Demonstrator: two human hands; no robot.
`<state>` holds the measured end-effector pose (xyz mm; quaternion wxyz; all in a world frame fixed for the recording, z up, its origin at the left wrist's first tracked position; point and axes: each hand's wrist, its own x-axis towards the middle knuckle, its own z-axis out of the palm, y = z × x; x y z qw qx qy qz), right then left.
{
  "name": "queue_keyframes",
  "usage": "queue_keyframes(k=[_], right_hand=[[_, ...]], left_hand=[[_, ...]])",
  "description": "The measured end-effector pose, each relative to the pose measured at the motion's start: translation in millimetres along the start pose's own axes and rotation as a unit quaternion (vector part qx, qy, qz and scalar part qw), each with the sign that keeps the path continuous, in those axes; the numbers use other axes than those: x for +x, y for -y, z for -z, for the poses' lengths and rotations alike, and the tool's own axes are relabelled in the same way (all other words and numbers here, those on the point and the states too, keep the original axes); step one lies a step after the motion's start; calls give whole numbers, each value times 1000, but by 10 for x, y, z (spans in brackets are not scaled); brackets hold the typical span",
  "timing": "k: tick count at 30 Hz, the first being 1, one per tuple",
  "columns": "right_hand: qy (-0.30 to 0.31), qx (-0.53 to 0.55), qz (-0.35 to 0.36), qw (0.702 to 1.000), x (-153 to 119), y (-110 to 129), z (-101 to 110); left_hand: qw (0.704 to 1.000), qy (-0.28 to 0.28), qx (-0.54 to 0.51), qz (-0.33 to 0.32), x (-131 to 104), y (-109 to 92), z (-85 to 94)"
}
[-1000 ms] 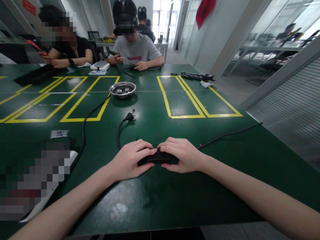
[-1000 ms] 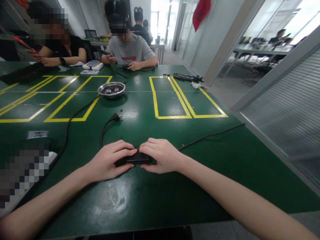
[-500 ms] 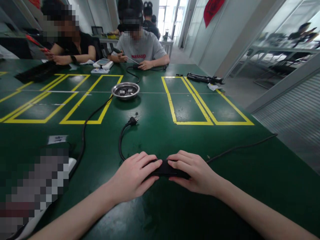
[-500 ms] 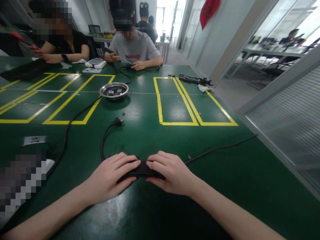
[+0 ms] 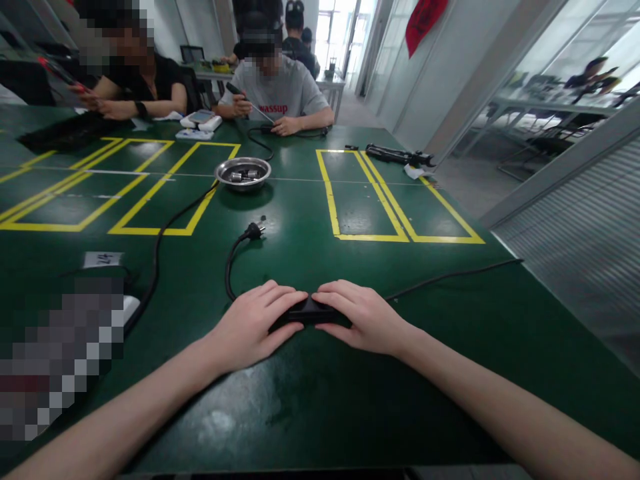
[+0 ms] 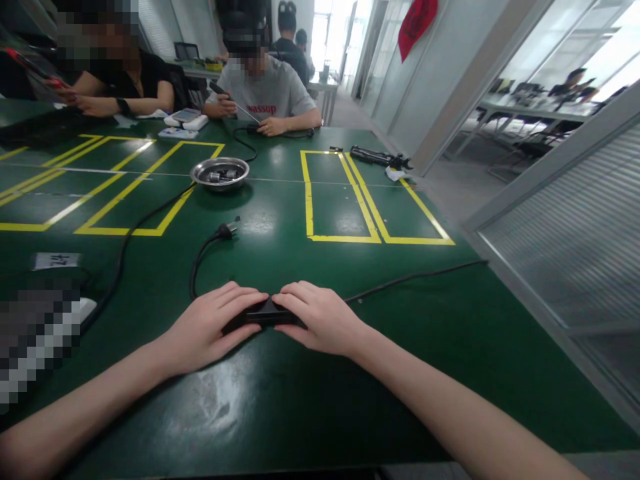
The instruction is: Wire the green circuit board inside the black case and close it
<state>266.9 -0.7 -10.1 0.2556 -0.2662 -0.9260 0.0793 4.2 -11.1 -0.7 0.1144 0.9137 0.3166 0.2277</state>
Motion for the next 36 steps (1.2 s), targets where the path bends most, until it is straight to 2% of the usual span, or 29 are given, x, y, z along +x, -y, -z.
queue_keyframes(k=[4,11,18,23,28,36], right_hand=[[4,-66,32,997,45,-51,-6],[26,-98,21,995,49,-24,-17],[-19,-62,29,997,46,-16,-46],[-29,-34,23,999,51,-13,-83],[-60,-42,35,997,74,-17,-106],[-52,-46,16,998,93,-59,-140]], left_hand=[[1000,-17,18,4,32,20,-12],[999,-31,2,-8,43,31,18],[1000,-15,-4,-5,48,38,16],[998,-50,-27,-24,47,49,-6],[998,-55,-5,-36,31,89,10],[996,-76,6,-39,21,154,-25]])
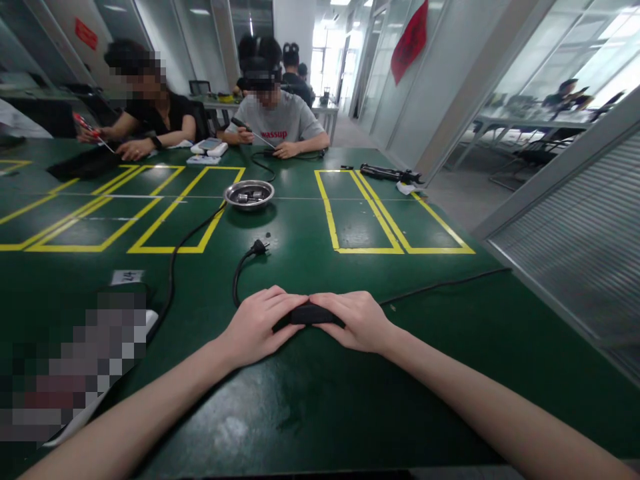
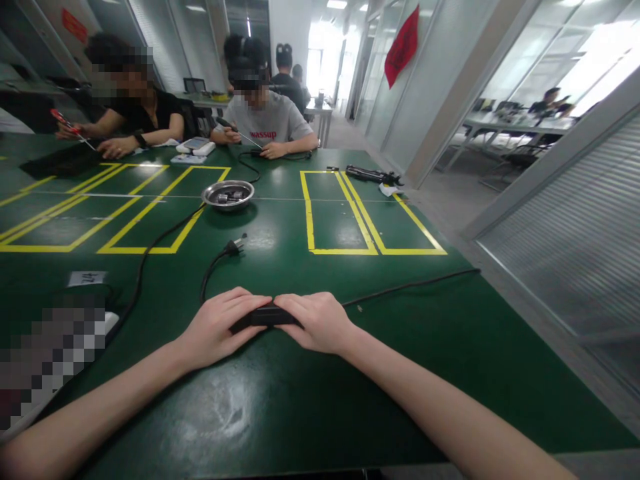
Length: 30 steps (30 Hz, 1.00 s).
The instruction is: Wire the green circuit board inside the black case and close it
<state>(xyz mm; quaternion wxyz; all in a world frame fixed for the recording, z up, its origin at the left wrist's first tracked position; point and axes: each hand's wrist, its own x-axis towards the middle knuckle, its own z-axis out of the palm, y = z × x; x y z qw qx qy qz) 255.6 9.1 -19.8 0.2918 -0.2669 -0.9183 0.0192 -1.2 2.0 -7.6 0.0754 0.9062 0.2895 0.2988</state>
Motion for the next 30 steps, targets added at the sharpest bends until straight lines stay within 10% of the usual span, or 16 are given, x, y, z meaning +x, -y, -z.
queue_keyframes(k=[30], right_hand=[[63,48,-38,996,63,28,187]], left_hand=[[996,59,58,-23,155,-33,138]])
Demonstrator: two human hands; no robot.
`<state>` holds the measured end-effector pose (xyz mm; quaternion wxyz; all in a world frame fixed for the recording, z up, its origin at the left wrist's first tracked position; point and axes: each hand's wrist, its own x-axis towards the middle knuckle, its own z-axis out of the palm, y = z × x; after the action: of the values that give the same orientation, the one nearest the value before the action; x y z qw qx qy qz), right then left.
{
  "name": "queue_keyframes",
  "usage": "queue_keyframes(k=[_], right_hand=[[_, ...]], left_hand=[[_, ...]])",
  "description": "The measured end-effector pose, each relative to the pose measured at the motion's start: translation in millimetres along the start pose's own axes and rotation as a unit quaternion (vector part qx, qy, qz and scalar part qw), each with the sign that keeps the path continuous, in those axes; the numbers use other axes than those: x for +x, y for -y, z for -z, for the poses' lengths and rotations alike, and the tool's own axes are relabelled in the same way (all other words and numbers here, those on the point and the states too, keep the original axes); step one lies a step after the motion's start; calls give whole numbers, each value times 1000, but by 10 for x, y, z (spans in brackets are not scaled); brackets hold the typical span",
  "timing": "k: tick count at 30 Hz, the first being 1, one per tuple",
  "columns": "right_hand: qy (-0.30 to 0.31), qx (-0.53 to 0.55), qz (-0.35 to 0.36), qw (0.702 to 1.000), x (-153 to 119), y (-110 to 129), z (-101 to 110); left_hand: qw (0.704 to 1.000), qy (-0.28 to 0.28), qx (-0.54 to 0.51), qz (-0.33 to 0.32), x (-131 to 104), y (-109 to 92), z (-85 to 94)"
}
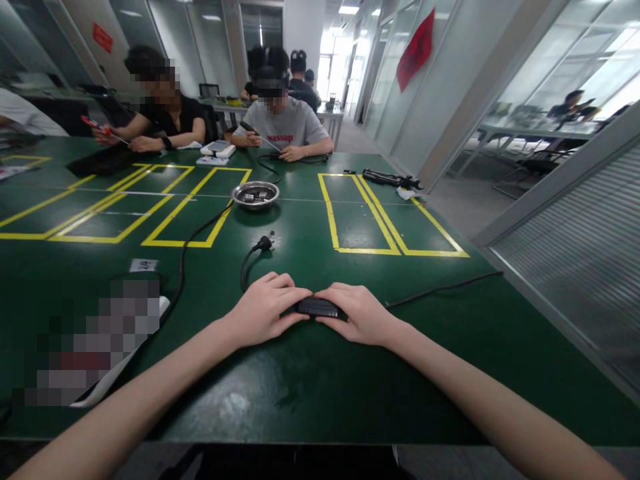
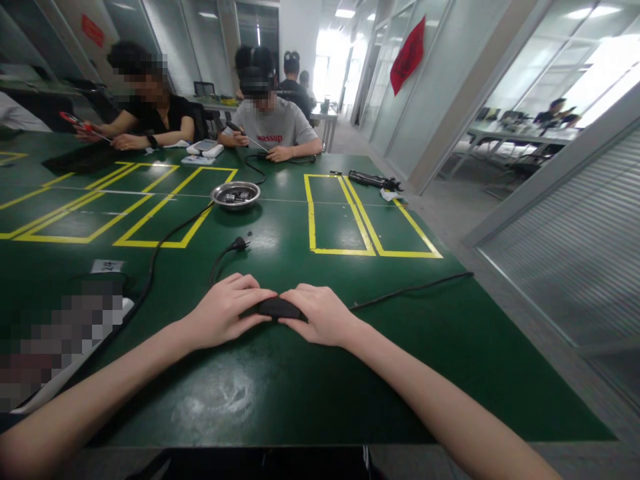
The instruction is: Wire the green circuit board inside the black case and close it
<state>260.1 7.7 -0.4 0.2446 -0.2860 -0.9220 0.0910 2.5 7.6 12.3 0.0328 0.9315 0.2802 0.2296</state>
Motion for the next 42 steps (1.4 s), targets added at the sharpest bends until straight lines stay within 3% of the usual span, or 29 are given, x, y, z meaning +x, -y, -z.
queue_keyframes(k=[4,8,13,19,22,24,26,28,30,34,38,42], right_hand=[[31,-7,-20,999,-15,-8,21],[52,15,-35,998,-12,-11,51],[27,-34,17,999,-4,-15,56],[33,-3,16,999,-15,-5,16],[-13,0,17,1000,-39,-33,21],[-94,37,-53,993,-39,-120,94],[-190,100,-176,961,-22,-285,252],[-262,197,-280,902,-8,-510,484],[-322,260,-327,850,-31,-751,746],[-413,266,-397,775,-248,-1131,1148],[-473,241,-474,702,-571,-1369,1251],[-509,195,-502,672,-772,-1526,1206]], left_hand=[[997,27,-58,53,47,-32,-4],[995,25,-80,62,49,-52,-52],[995,-15,-80,50,38,-78,-79],[999,-43,-13,-6,13,-60,-101],[997,-73,34,-16,11,-83,-89],[990,-106,86,-28,9,-112,-70],[986,-119,106,-51,-1,-132,-61],[990,-94,74,-73,-20,-125,-76],[996,-53,15,-67,-43,-92,-111],[998,-13,-51,-36,-86,-14,-168],[997,-7,-69,-21,-100,-6,-166],[997,-5,-81,-13,-93,-25,-169]])
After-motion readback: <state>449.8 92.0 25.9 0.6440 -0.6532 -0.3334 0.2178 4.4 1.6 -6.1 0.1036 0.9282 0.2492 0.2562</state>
